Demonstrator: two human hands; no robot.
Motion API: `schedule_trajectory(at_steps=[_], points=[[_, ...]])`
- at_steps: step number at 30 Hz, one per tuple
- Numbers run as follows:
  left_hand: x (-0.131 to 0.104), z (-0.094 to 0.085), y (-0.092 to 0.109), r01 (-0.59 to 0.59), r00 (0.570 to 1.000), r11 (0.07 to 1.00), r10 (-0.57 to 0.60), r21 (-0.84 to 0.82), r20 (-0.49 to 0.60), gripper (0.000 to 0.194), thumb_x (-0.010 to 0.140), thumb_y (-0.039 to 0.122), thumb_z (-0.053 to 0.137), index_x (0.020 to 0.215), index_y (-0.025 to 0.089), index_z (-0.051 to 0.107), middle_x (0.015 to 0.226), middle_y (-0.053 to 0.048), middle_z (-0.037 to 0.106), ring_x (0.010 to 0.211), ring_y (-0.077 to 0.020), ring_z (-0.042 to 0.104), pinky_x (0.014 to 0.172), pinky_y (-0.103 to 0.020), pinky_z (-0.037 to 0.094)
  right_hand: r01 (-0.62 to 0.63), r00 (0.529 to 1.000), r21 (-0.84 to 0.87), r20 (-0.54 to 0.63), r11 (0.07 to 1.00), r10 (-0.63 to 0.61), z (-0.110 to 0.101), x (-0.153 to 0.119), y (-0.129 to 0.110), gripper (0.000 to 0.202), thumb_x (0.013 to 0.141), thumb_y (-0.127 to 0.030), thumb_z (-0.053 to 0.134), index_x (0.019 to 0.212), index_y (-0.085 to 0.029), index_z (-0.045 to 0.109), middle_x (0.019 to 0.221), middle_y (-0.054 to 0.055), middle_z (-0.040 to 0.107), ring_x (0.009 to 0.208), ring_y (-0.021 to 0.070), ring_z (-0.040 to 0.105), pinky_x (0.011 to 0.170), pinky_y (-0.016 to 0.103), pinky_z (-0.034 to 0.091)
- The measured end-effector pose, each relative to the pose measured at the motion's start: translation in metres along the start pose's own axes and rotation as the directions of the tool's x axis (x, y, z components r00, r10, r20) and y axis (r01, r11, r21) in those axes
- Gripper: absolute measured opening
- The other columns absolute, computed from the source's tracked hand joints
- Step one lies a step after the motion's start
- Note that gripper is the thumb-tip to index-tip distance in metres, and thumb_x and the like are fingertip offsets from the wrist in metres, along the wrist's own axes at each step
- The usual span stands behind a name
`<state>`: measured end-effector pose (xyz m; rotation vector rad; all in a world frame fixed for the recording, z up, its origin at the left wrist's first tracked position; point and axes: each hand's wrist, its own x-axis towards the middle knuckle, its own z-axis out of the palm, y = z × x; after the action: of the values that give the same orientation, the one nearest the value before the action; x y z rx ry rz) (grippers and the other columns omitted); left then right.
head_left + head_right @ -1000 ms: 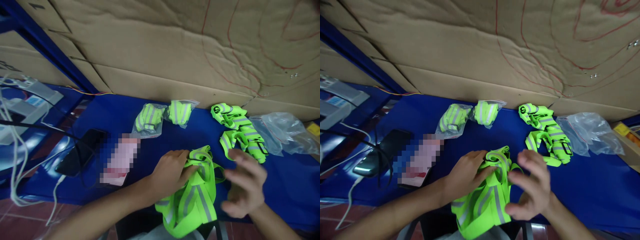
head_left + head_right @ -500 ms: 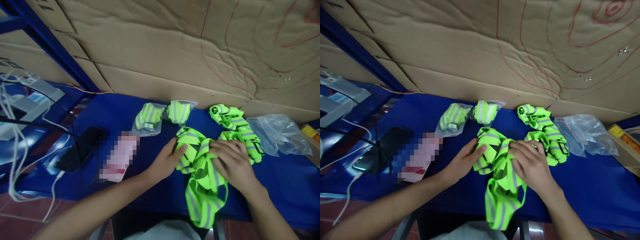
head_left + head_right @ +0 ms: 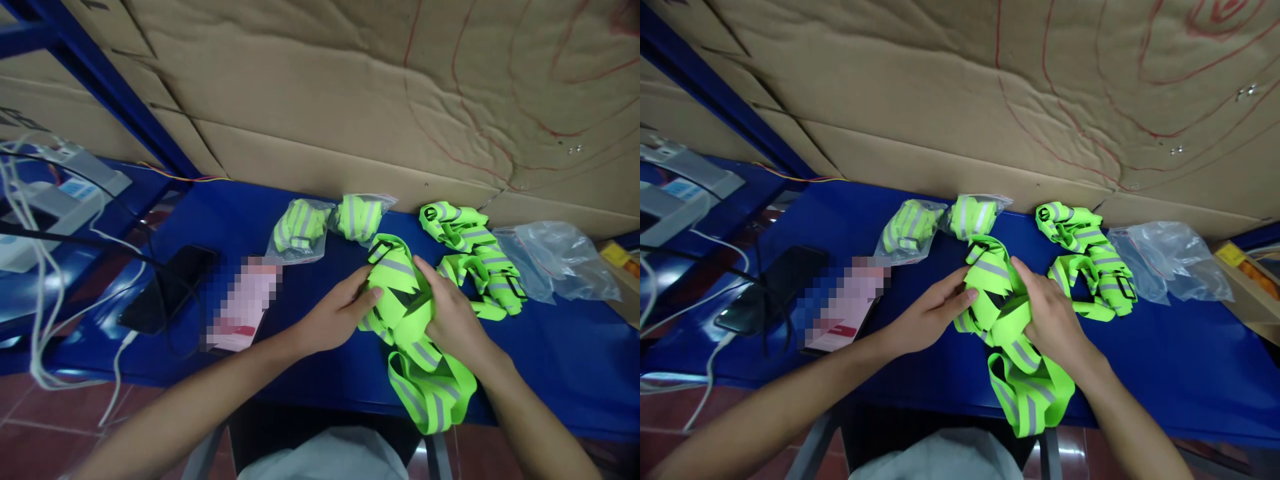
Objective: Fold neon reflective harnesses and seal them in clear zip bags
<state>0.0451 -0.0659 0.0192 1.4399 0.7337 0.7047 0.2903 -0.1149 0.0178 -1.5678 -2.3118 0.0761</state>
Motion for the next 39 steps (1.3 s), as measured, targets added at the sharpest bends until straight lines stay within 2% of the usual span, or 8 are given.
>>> schedule_trajectory(at_steps=[3,7,10,24,27,32,36,39], points=[[-0.007,-0.006,0.004,-0.08,0.996,0.924,0.064,0.375,0.055,0.057,0.105,0.043,0.055,0.157,0.021,0.047,0.14,-0.014,0.066,0.128,-0.0296,0.063,0.112,-0.045,0.049,-0.034,0.995,-0.093,0.094,0.995,0.043,0.003,0.002,0.008,0.095,0.068,0.003,0.044,0.159,-0.021,0.039,0.125,0.012,0.07,0.104,0.0298,0.071,0.084,0.041,0.058],[-0.035,-0.011,0.002,-0.099,0.973,0.523,0.231,0.847,-0.029,0.058,0.105,0.045,0.053,0.159,0.025,0.045,0.159,-0.017,0.05,0.151,-0.0357,0.044,0.129,-0.067,0.023,0.02,0.992,-0.167,0.129,0.986,0.002,0.01,0.004,0.013,0.086,0.062,0.002,0.046,0.147,-0.013,0.051,0.125,0.014,0.07,0.102,0.0316,0.072,0.086,0.044,0.059],[-0.056,-0.015,-0.008,0.024,0.946,0.321,0.299,0.947,-0.126,0.067,0.102,0.052,0.056,0.161,0.024,0.041,0.165,-0.022,0.04,0.154,-0.0431,0.038,0.123,-0.076,0.024,0.052,0.991,-0.181,0.127,0.982,-0.029,0.014,0.003,0.014,0.084,0.061,0.001,0.046,0.144,-0.012,0.053,0.125,0.015,0.07,0.101,0.031,0.072,0.084,0.043,0.059],[-0.07,-0.024,-0.019,0.067,0.909,0.143,0.399,0.987,-0.12,0.052,0.097,0.054,0.064,0.128,0.012,0.061,0.136,-0.027,0.059,0.13,-0.0461,0.058,0.106,-0.071,0.047,0.068,0.991,-0.222,0.124,0.973,-0.041,0.014,-0.001,0.015,0.082,0.061,0.002,0.049,0.142,-0.013,0.054,0.121,0.013,0.071,0.094,0.0292,0.072,0.081,0.041,0.058],[-0.064,-0.008,-0.011,-0.047,0.9,0.204,0.433,0.978,-0.048,0.039,0.1,0.044,0.062,0.125,0.014,0.062,0.126,-0.021,0.065,0.114,-0.037,0.066,0.099,-0.058,0.054,0.068,0.992,-0.204,0.119,0.977,-0.044,0.013,-0.001,0.014,0.079,0.063,0.0,0.049,0.141,-0.014,0.053,0.123,0.013,0.071,0.096,0.0288,0.072,0.082,0.041,0.059],[-0.03,0.017,-0.012,-0.143,0.966,0.614,0.257,0.776,-0.025,0.07,0.091,0.058,0.072,0.144,0.019,0.049,0.145,-0.022,0.054,0.13,-0.0413,0.059,0.102,-0.058,0.054,0.12,0.99,-0.098,0.082,0.988,-0.112,0.011,0.002,0.012,0.091,0.066,0.002,0.047,0.154,-0.017,0.041,0.125,0.012,0.07,0.101,0.0289,0.071,0.082,0.04,0.06],[-0.005,0.022,-0.019,-0.011,0.994,0.95,0.044,0.311,-0.099,0.08,0.08,0.036,0.086,0.145,0.023,0.041,0.144,-0.018,0.055,0.13,-0.0358,0.06,0.107,-0.051,0.052,0.189,0.982,0.018,-0.001,0.982,-0.189,0.01,0.004,0.013,0.1,0.067,0.006,0.042,0.162,-0.024,0.035,0.116,0.008,0.069,0.106,0.0255,0.068,0.083,0.035,0.059],[0.003,0.019,-0.014,0.068,0.984,0.973,-0.102,-0.221,-0.147,0.079,0.078,0.029,0.086,0.141,0.025,0.039,0.129,-0.013,0.064,0.117,-0.0291,0.067,0.095,-0.041,0.057,0.224,0.97,0.0,-0.095,0.975,-0.223,0.008,0.003,0.017,0.099,0.07,0.009,0.038,0.162,-0.029,0.039,0.113,0.007,0.066,0.104,0.0225,0.066,0.084,0.033,0.058]])
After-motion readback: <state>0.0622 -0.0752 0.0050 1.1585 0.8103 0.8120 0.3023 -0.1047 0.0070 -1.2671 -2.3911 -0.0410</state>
